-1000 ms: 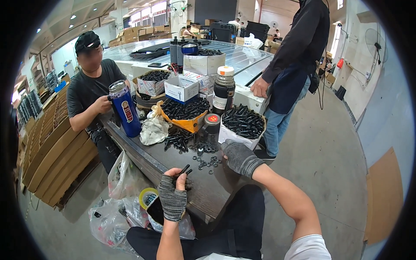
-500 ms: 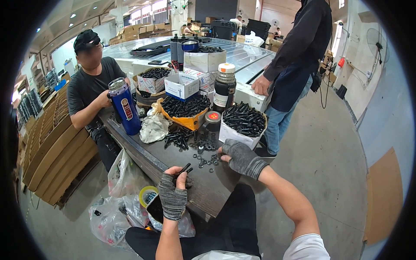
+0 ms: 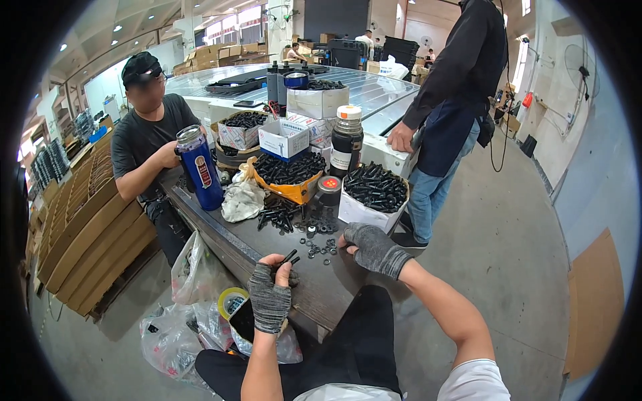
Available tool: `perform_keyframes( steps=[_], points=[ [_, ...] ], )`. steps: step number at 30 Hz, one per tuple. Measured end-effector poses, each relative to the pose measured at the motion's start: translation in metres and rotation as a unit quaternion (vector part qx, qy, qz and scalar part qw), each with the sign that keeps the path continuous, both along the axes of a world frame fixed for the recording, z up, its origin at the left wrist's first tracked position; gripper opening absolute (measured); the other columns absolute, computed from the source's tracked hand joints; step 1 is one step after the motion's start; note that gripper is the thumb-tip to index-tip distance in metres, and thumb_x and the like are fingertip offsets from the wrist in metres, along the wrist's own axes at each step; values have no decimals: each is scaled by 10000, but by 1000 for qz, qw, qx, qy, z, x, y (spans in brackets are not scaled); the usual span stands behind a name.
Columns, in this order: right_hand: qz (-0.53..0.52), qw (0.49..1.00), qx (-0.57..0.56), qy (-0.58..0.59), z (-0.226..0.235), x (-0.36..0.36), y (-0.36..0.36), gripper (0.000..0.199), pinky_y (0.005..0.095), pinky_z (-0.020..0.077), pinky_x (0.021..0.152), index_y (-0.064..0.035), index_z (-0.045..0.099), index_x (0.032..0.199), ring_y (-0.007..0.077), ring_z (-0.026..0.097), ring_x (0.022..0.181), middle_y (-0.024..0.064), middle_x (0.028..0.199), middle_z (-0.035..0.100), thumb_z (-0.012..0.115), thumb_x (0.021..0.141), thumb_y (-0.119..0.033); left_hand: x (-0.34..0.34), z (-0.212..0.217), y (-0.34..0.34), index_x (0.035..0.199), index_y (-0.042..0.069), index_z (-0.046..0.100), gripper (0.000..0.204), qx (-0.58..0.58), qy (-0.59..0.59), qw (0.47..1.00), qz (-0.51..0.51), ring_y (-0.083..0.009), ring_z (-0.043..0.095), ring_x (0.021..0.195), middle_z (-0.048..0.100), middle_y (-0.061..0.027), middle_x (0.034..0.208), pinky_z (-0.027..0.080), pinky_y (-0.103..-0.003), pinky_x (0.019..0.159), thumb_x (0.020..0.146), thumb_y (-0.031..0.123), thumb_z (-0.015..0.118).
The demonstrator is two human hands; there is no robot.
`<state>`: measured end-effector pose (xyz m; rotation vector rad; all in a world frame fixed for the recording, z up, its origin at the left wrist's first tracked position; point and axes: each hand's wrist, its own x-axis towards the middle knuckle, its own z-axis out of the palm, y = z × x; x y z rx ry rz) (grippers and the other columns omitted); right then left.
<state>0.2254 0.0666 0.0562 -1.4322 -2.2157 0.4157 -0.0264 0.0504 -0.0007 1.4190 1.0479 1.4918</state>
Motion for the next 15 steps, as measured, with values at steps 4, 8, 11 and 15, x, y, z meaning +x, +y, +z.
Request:
perform_keyframes(
  steps=[4,8,11,15],
  points=[
    [-7,999,30,41,-6,13,1,227,379,507,857,-8,646,1087,309,654,951,152,970,675,639,889,-121,3,2,1,1088,13,606,152,17,13,1000,7,-140,634,743,643,-85,900,541,-277,689,942,46,633],
    [-38,997,40,-58,5,1,-1,246,425,502,844,-3,659,1037,369,644,954,199,937,662,651,883,-195,2,1,2,1071,3,611,144,39,38,998,22,-144,634,741,648,-90,873,539,-286,689,935,42,636],
    [-48,996,-2,-79,4,-4,-2,268,407,500,819,-10,643,1048,322,646,914,164,914,660,690,869,-203,3,4,0,1067,1,614,144,39,39,998,24,-149,637,748,653,-93,868,537,-291,690,932,40,639],
    [-45,999,-7,-11,-7,3,0,232,454,489,813,-2,635,932,402,625,919,201,895,645,702,812,-189,4,-1,3,1069,2,619,145,40,42,998,28,-154,642,753,660,-92,872,537,-295,694,930,38,642]
  ],
)
